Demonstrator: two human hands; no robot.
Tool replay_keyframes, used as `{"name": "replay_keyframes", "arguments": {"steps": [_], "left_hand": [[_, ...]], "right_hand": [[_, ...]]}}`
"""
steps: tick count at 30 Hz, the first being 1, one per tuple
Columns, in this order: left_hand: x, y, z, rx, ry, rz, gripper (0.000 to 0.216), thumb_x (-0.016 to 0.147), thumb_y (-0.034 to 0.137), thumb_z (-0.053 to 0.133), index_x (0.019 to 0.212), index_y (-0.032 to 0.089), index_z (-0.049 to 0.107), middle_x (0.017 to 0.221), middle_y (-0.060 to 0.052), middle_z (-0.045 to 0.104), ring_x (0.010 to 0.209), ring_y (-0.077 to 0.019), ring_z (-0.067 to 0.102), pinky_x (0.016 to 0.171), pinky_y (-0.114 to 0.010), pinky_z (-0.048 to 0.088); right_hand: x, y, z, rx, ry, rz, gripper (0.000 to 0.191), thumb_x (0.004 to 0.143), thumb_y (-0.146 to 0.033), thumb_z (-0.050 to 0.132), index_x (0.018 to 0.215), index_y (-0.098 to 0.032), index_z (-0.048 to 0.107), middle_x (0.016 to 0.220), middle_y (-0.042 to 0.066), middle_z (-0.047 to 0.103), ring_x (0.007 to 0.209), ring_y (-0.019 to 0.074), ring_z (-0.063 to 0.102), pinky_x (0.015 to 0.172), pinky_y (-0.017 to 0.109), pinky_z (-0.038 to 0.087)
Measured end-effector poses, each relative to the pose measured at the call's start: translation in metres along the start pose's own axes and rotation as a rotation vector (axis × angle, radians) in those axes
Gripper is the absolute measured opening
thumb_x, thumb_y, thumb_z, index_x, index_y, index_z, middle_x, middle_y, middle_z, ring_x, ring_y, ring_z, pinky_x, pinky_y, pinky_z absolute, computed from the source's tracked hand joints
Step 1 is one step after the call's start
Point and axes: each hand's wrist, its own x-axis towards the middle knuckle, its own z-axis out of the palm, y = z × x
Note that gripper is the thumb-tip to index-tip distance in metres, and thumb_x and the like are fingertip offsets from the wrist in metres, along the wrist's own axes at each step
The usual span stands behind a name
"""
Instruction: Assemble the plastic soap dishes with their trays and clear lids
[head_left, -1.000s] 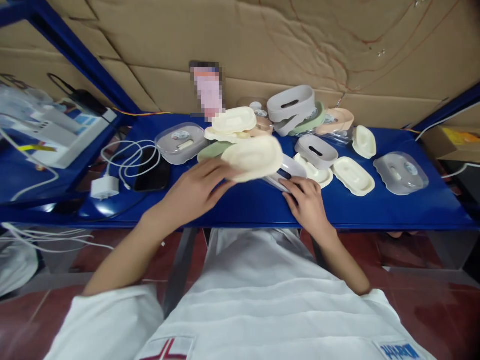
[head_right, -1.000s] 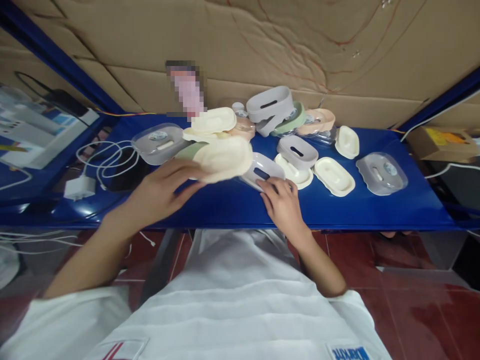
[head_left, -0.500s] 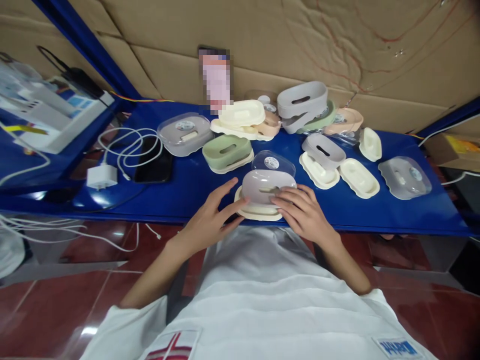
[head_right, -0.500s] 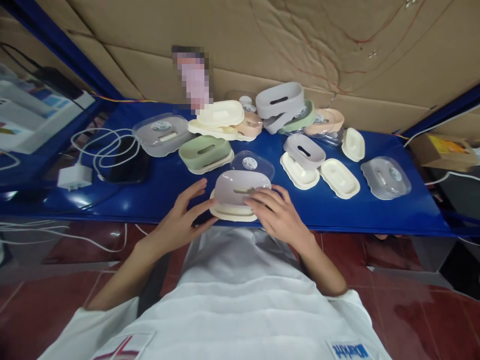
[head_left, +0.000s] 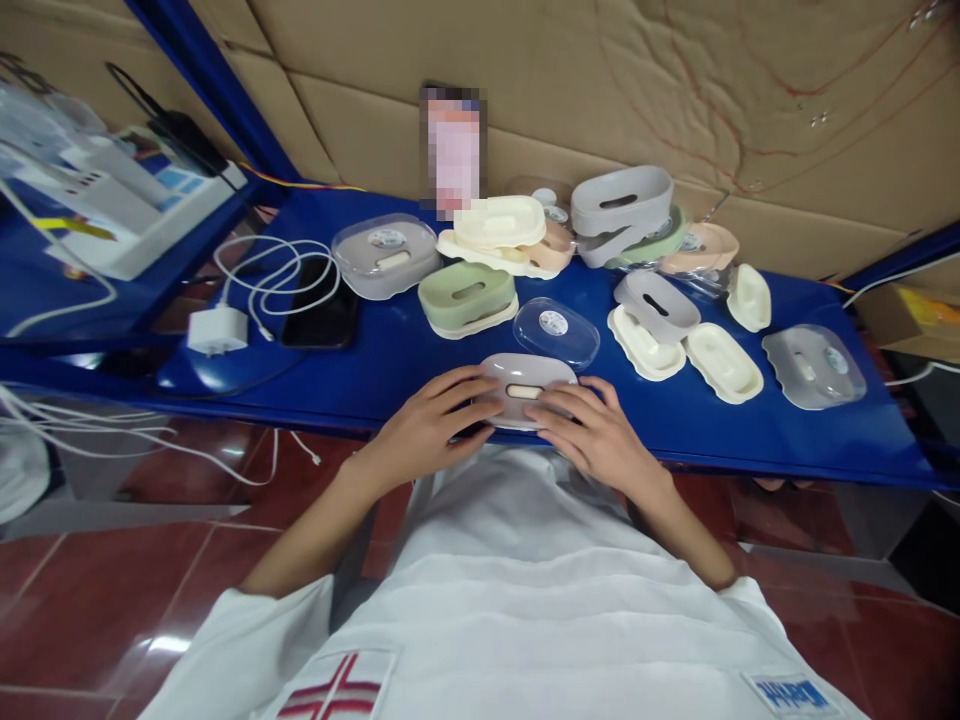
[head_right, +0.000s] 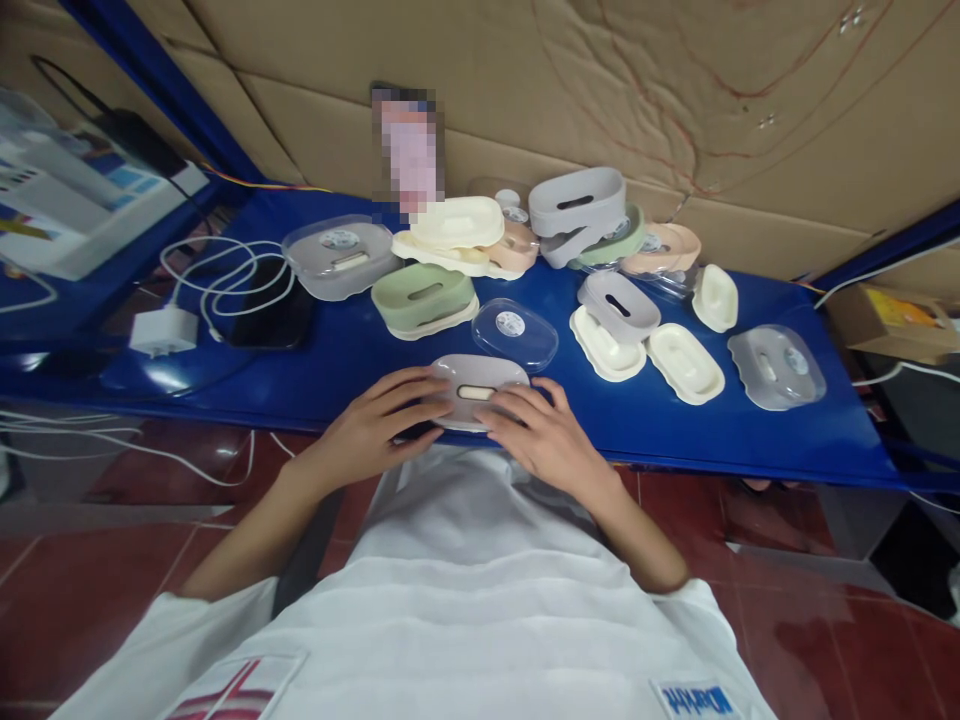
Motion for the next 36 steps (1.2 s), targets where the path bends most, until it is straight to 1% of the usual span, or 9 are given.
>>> {"name": "replay_keyframes", "arguments": {"steps": [4, 6, 8, 13, 17, 20, 24, 28, 36], "left_hand": [[0.001, 0.001, -0.002, -0.026, -0.005, -0.012, 0.034, 0.097, 0.016, 0.076, 0.13, 0.024, 0.071, 0.137, -0.01, 0.075, 0.14, -0.0299, 0.065, 0.118, -0.051, 0.06], [0.001, 0.003, -0.003, -0.044, 0.018, -0.024, 0.031, 0.096, 0.015, 0.077, 0.125, 0.024, 0.071, 0.136, -0.011, 0.073, 0.138, -0.0296, 0.066, 0.116, -0.051, 0.06], [0.0, 0.003, -0.004, -0.051, 0.048, -0.049, 0.027, 0.095, 0.016, 0.077, 0.12, 0.022, 0.071, 0.14, -0.014, 0.069, 0.14, -0.0316, 0.064, 0.118, -0.053, 0.058], [-0.002, 0.003, -0.005, -0.098, 0.052, -0.144, 0.019, 0.098, 0.015, 0.074, 0.115, 0.02, 0.068, 0.156, -0.018, 0.054, 0.156, -0.0351, 0.051, 0.125, -0.054, 0.052], [-0.002, 0.002, -0.005, -0.142, 0.042, -0.192, 0.033, 0.099, 0.018, 0.075, 0.13, 0.024, 0.066, 0.16, -0.016, 0.05, 0.154, -0.0318, 0.053, 0.126, -0.05, 0.052], [-0.001, 0.001, -0.006, -0.171, 0.048, -0.248, 0.063, 0.098, 0.025, 0.08, 0.155, 0.029, 0.052, 0.165, -0.017, 0.047, 0.158, -0.0326, 0.048, 0.129, -0.055, 0.049], [-0.001, 0.0, -0.008, -0.225, 0.006, -0.281, 0.089, 0.098, 0.036, 0.082, 0.171, 0.031, 0.031, 0.178, -0.018, 0.033, 0.166, -0.0351, 0.036, 0.132, -0.057, 0.044], [-0.001, 0.0, -0.009, -0.208, -0.059, -0.273, 0.074, 0.101, 0.039, 0.078, 0.166, 0.032, 0.042, 0.177, -0.014, 0.039, 0.163, -0.0326, 0.044, 0.13, -0.053, 0.047], [-0.005, -0.004, -0.005, -0.241, 0.02, -0.265, 0.056, 0.097, 0.037, 0.084, 0.145, 0.027, 0.058, 0.168, -0.018, 0.051, 0.153, -0.0315, 0.057, 0.121, -0.052, 0.056]], "right_hand": [[-0.004, 0.011, -0.003, 0.006, -0.056, 0.065, 0.041, 0.115, -0.04, 0.05, 0.152, -0.033, 0.066, 0.168, 0.008, 0.055, 0.156, 0.0277, 0.05, 0.131, 0.054, 0.033], [-0.006, 0.021, -0.002, -0.015, -0.047, 0.204, 0.052, 0.117, -0.045, 0.041, 0.166, -0.034, 0.051, 0.178, 0.007, 0.04, 0.166, 0.031, 0.035, 0.133, 0.06, 0.028], [-0.007, 0.03, 0.002, -0.054, -0.029, 0.37, 0.058, 0.117, -0.044, 0.036, 0.173, -0.03, 0.039, 0.179, 0.01, 0.037, 0.168, 0.0337, 0.029, 0.134, 0.064, 0.026], [-0.006, 0.037, 0.01, -0.053, 0.092, 0.52, 0.059, 0.109, -0.054, 0.056, 0.16, -0.024, 0.057, 0.148, 0.017, 0.061, 0.145, 0.0368, 0.056, 0.123, 0.058, 0.047], [-0.009, 0.035, 0.003, 0.054, 0.232, 0.588, 0.051, 0.11, -0.054, 0.057, 0.153, -0.027, 0.063, 0.137, 0.014, 0.059, 0.13, 0.0314, 0.065, 0.114, 0.051, 0.057], [-0.012, 0.033, -0.005, 0.209, 0.225, 0.464, 0.047, 0.113, -0.046, 0.052, 0.155, -0.028, 0.06, 0.143, 0.014, 0.059, 0.14, 0.0302, 0.062, 0.122, 0.052, 0.053], [-0.013, 0.027, -0.009, 0.312, 0.065, 0.197, 0.049, 0.114, -0.034, 0.05, 0.163, -0.03, 0.052, 0.16, 0.014, 0.054, 0.16, 0.0316, 0.046, 0.13, 0.056, 0.045], [-0.013, 0.023, -0.006, 0.269, -0.009, 0.108, 0.056, 0.115, -0.026, 0.048, 0.17, -0.03, 0.044, 0.171, 0.011, 0.049, 0.165, 0.0295, 0.038, 0.133, 0.058, 0.042], [-0.005, 0.015, -0.007, 0.186, -0.009, 0.012, 0.057, 0.114, -0.016, 0.048, 0.17, -0.029, 0.046, 0.172, 0.008, 0.048, 0.168, 0.0265, 0.032, 0.134, 0.057, 0.042]]}}
